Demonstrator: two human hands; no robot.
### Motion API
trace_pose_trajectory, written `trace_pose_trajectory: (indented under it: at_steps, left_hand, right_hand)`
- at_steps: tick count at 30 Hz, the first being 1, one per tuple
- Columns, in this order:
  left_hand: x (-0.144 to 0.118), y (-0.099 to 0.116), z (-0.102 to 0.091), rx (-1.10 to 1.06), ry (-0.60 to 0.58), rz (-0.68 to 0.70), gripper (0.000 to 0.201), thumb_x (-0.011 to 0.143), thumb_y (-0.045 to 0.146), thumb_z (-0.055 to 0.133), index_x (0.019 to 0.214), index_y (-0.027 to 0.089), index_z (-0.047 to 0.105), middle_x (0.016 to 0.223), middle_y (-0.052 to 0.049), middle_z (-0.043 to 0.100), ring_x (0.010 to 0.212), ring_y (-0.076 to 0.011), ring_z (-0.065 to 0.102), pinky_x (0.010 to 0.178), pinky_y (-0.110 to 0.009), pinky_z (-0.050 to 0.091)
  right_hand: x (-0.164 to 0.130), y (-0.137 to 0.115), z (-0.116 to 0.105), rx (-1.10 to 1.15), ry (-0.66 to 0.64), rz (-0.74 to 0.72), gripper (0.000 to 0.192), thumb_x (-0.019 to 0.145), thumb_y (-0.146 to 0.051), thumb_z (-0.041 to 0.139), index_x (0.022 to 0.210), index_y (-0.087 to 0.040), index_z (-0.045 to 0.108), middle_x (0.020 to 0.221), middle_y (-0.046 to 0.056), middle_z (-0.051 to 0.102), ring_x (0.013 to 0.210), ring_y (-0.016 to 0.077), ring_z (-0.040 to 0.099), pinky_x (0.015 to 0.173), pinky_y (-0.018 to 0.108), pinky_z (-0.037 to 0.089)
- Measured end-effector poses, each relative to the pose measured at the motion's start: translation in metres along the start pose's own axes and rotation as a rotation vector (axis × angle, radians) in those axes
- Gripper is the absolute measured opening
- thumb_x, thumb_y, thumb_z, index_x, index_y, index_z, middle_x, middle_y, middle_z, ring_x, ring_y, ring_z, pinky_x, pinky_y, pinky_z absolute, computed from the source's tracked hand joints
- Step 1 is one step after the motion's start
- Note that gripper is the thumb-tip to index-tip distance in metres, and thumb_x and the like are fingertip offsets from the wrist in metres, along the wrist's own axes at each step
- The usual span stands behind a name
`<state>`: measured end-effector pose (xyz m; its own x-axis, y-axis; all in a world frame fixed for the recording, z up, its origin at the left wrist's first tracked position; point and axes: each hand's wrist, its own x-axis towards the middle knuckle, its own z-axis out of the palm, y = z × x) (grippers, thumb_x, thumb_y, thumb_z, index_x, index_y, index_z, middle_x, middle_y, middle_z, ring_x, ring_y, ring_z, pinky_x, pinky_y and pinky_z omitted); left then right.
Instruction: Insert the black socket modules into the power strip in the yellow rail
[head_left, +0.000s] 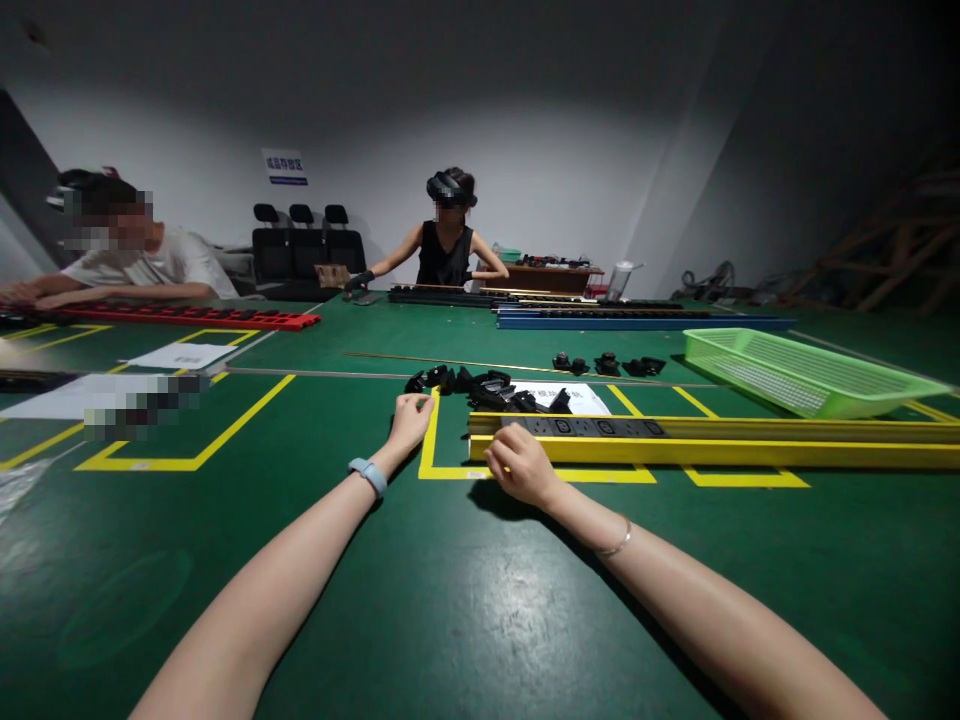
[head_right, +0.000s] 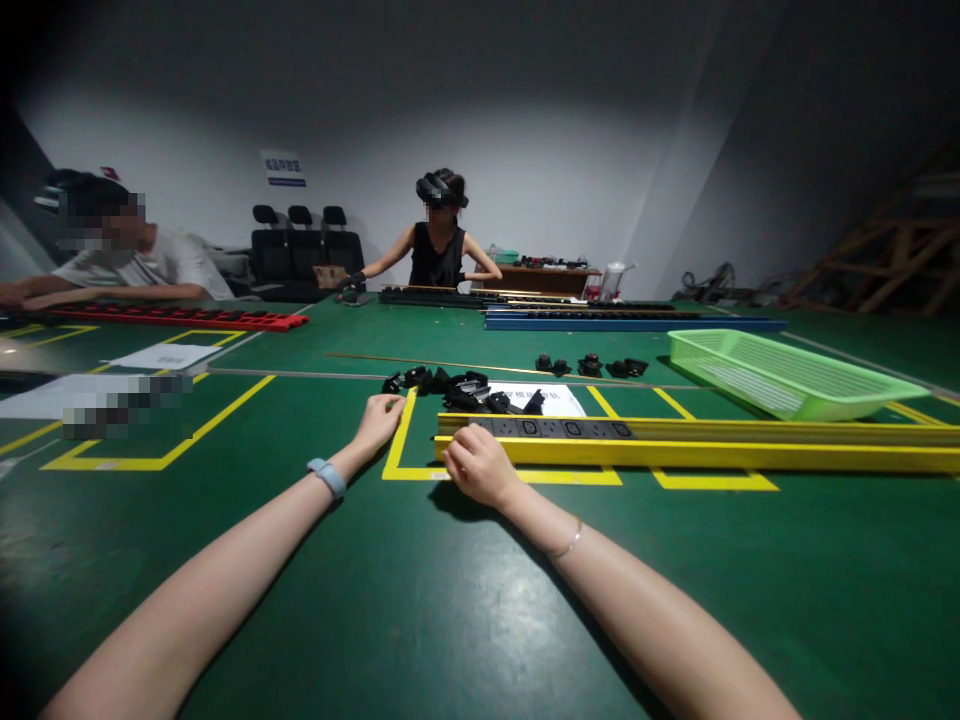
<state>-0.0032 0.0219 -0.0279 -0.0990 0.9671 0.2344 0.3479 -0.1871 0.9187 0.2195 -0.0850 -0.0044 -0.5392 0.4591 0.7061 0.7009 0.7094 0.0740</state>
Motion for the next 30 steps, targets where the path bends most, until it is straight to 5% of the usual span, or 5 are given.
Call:
trace_pose_trajectory:
  at_steps: [3, 7, 10, 17, 30]
  left_hand:
    - [0.011, -0.010, -0.002, 0.184, 0.128, -0.019, 0.033, 0.084, 0.038, 0.056, 0.104, 0.013, 0.064, 0.140, -0.017, 0.032, 0.098, -0.0200, 0.063, 0.100, -0.034, 0.043]
    - [0.023, -0.015, -0.002, 0.374, 0.110, 0.009, 0.036, 0.085, 0.042, 0.052, 0.107, 0.017, 0.066, 0.150, -0.011, 0.024, 0.121, -0.0272, 0.053, 0.110, -0.034, 0.035]
    - [0.032, -0.019, -0.002, 0.393, 0.103, 0.027, 0.035, 0.086, 0.042, 0.051, 0.106, 0.017, 0.068, 0.153, -0.008, 0.024, 0.126, -0.0280, 0.048, 0.108, -0.032, 0.037]
    - [0.035, -0.025, -0.003, 0.206, 0.058, 0.038, 0.037, 0.090, 0.032, 0.048, 0.119, 0.013, 0.061, 0.144, -0.015, 0.037, 0.069, -0.0097, 0.065, 0.075, -0.026, 0.055]
    - [0.017, -0.009, -0.004, 0.205, 0.114, 0.179, 0.034, 0.090, 0.024, 0.042, 0.114, 0.013, 0.063, 0.128, -0.013, 0.053, 0.066, -0.0107, 0.063, 0.074, -0.030, 0.055]
  right_hand:
    - [0.002, -0.008, 0.007, 0.123, -0.234, -0.101, 0.027, 0.091, -0.024, 0.045, 0.066, -0.019, 0.053, 0.067, 0.003, 0.053, 0.063, 0.0137, 0.045, 0.059, 0.027, 0.031]
    - [0.005, -0.013, 0.013, 0.207, -0.385, -0.015, 0.027, 0.093, -0.026, 0.045, 0.069, -0.018, 0.054, 0.066, 0.000, 0.057, 0.057, 0.0098, 0.045, 0.057, 0.025, 0.026]
    - [0.007, -0.014, 0.012, 0.215, -0.395, 0.021, 0.028, 0.093, -0.028, 0.045, 0.069, -0.018, 0.053, 0.066, 0.000, 0.058, 0.057, 0.0097, 0.046, 0.057, 0.025, 0.025]
    - [0.007, -0.015, 0.009, 0.234, -0.402, 0.031, 0.026, 0.093, -0.027, 0.045, 0.070, -0.018, 0.054, 0.067, 0.001, 0.059, 0.058, 0.0100, 0.046, 0.058, 0.024, 0.025]
    - [0.007, -0.015, 0.009, 0.224, -0.395, 0.044, 0.028, 0.094, -0.028, 0.044, 0.070, -0.018, 0.054, 0.068, 0.001, 0.059, 0.058, 0.0098, 0.047, 0.058, 0.025, 0.024]
